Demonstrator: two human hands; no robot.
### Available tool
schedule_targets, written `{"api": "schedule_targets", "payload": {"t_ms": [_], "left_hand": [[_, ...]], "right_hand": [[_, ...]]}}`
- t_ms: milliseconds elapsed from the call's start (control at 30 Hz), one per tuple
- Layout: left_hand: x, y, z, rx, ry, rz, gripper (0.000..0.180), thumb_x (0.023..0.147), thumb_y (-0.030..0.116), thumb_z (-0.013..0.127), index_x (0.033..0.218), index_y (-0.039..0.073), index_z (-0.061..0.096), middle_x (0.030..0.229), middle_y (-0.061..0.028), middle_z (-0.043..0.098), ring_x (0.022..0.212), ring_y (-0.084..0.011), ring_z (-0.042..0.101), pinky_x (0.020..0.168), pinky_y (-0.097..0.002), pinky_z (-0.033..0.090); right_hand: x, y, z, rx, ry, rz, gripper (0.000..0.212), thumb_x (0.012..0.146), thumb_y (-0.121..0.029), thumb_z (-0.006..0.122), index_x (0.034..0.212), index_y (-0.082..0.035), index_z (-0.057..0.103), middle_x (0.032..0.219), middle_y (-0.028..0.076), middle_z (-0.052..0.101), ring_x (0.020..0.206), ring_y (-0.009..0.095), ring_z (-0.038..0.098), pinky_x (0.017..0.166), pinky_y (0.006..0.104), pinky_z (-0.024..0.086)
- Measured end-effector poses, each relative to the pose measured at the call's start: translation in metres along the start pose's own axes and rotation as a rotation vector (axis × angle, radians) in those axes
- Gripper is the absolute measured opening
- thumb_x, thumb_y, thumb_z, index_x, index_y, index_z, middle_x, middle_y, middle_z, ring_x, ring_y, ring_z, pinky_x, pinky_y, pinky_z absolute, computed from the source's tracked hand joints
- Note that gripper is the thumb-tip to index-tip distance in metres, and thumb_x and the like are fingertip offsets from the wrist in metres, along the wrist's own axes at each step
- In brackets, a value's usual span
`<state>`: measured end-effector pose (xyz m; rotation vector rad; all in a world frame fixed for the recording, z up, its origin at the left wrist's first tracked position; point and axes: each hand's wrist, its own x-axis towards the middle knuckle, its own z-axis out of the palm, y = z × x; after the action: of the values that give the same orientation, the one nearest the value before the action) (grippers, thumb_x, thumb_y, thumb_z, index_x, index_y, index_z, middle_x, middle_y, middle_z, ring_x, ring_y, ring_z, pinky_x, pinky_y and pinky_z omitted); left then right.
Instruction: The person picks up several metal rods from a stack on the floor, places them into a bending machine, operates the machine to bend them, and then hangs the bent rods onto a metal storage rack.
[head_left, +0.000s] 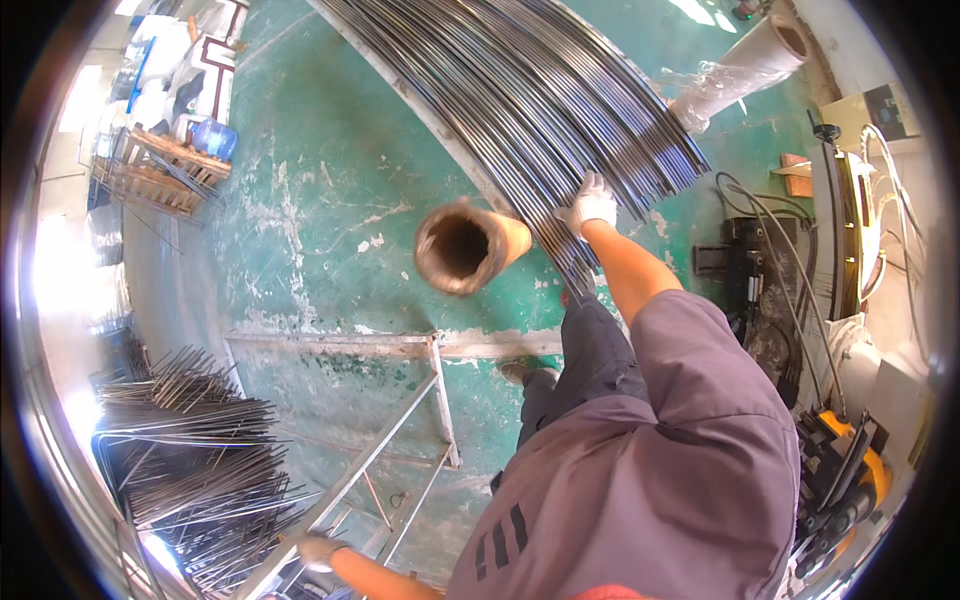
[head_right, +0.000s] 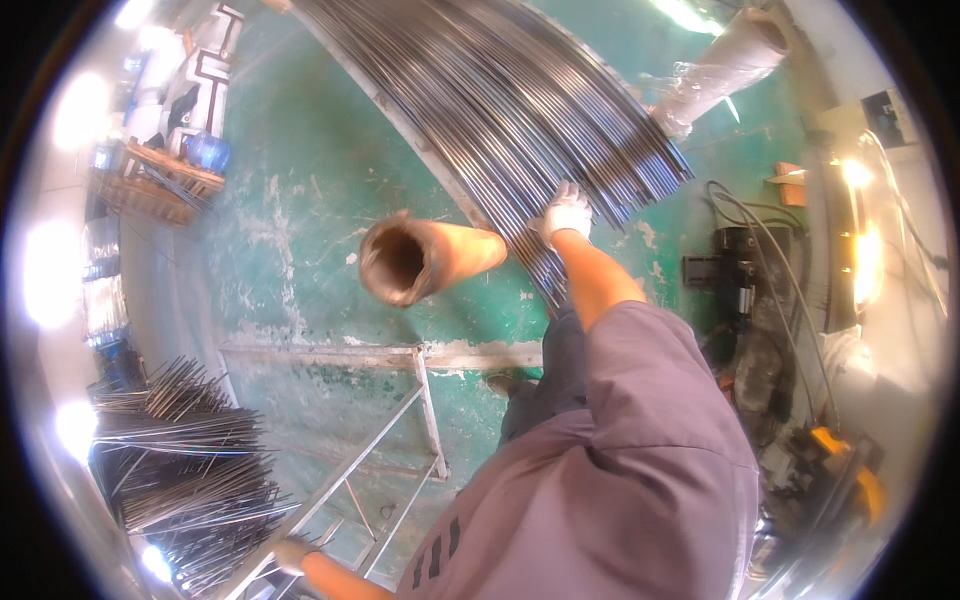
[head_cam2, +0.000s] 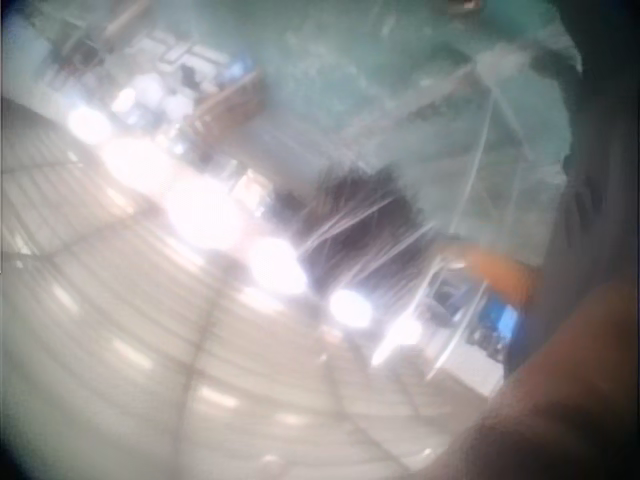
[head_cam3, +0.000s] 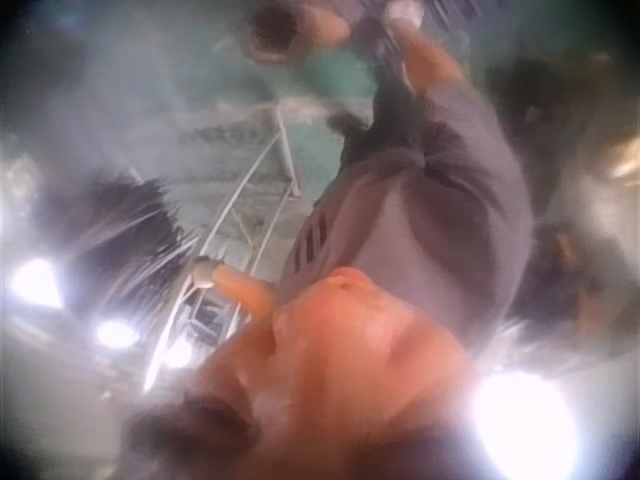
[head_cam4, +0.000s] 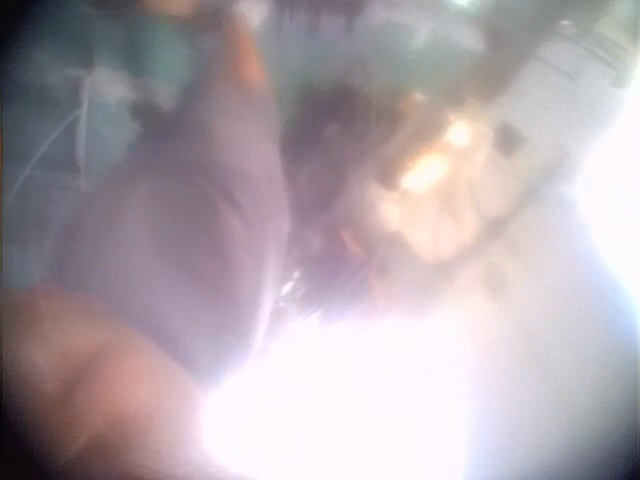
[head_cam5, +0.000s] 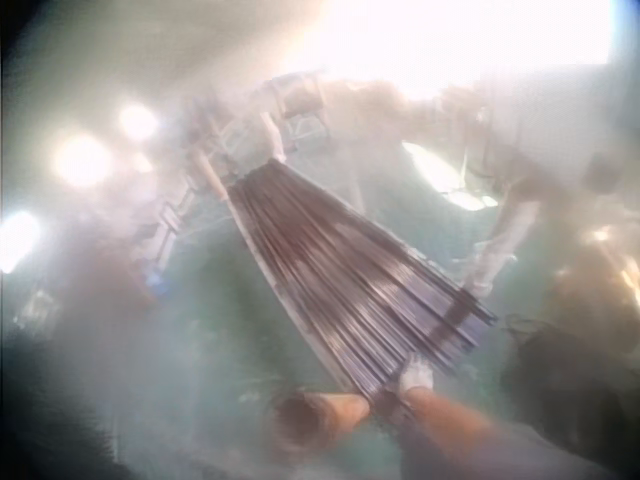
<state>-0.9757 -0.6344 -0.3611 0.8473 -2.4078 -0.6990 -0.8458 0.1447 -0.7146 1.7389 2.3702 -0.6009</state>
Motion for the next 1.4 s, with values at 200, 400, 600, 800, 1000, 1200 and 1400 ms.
{"api": "schedule_targets", "payload": {"t_ms": [200, 400, 600, 800, 1000, 1200, 1400], "left_hand": [[-0.344, 0.123, 0.106, -0.269, -0.955, 0.206, 0.024, 0.096, -0.003, 0.059, 0.120, -0.005, 0.065, 0.107, -0.0120, 0.072, 0.095, -0.0233, 0.071, 0.087, -0.0361, 0.060], [-0.404, 0.208, 0.109, -0.206, -1.180, 0.391, 0.019, 0.097, -0.002, 0.065, 0.115, -0.004, 0.068, 0.105, -0.0103, 0.074, 0.094, -0.0196, 0.071, 0.087, -0.0333, 0.058], [-0.361, 0.303, 0.112, -0.451, -0.958, 0.332, 0.029, 0.105, 0.018, 0.060, 0.118, -0.007, 0.065, 0.117, -0.0182, 0.069, 0.103, -0.0268, 0.068, 0.094, -0.0418, 0.057], [-0.455, 0.418, 0.202, -0.581, -1.168, 0.472, 0.027, 0.103, 0.010, 0.062, 0.126, -0.003, 0.064, 0.120, -0.0117, 0.068, 0.113, -0.0235, 0.064, 0.103, -0.0392, 0.051], [-0.441, 0.398, 0.202, -0.603, -1.284, 0.438, 0.027, 0.099, 0.002, 0.060, 0.125, -0.004, 0.064, 0.121, -0.0112, 0.067, 0.113, -0.0219, 0.063, 0.104, -0.0367, 0.051], [-0.442, 0.389, 0.202, -0.537, -1.191, 0.634, 0.041, 0.100, 0.007, 0.061, 0.138, -0.008, 0.057, 0.129, -0.0150, 0.065, 0.120, -0.0245, 0.061, 0.108, -0.0353, 0.048], [-0.474, 0.358, 0.143, -0.605, -0.942, 1.192, 0.039, 0.096, 0.000, 0.065, 0.134, -0.007, 0.060, 0.131, -0.0179, 0.064, 0.122, -0.0243, 0.062, 0.108, -0.0373, 0.049]], "right_hand": [[0.023, -0.014, 0.004, 0.052, -0.162, 0.016, 0.072, 0.082, -0.039, 0.084, 0.134, 0.003, 0.055, 0.134, 0.025, 0.064, 0.123, 0.036, 0.066, 0.103, 0.0442, 0.055], [0.076, 0.017, -0.001, 0.009, -0.362, -0.103, 0.028, 0.093, -0.023, 0.064, 0.111, -0.006, 0.078, 0.115, 0.021, 0.076, 0.109, 0.038, 0.074, 0.096, 0.0460, 0.059], [0.104, 0.062, -0.032, -0.057, -0.553, -0.085, 0.038, 0.090, -0.030, 0.068, 0.116, -0.004, 0.079, 0.123, 0.020, 0.075, 0.117, 0.033, 0.072, 0.097, 0.0440, 0.058], [0.129, 0.137, 0.002, -0.281, -0.466, -0.871, 0.048, 0.091, -0.041, 0.073, 0.124, -0.006, 0.074, 0.111, 0.019, 0.077, 0.105, 0.035, 0.074, 0.092, 0.0448, 0.057], [0.100, 0.169, -0.057, 0.184, -0.683, -0.349, 0.049, 0.097, -0.045, 0.068, 0.121, -0.002, 0.073, 0.099, 0.017, 0.074, 0.092, 0.035, 0.072, 0.084, 0.0468, 0.054], [0.029, 0.217, -0.095, 0.549, -0.775, -0.044, 0.062, 0.092, -0.052, 0.073, 0.114, 0.005, 0.072, 0.097, 0.016, 0.075, 0.090, 0.026, 0.073, 0.083, 0.0419, 0.056], [-0.087, 0.271, -0.168, 1.022, -0.884, 0.068, 0.038, 0.102, -0.031, 0.071, 0.097, 0.006, 0.068, 0.083, 0.013, 0.074, 0.066, 0.023, 0.072, 0.059, 0.0387, 0.060]]}}
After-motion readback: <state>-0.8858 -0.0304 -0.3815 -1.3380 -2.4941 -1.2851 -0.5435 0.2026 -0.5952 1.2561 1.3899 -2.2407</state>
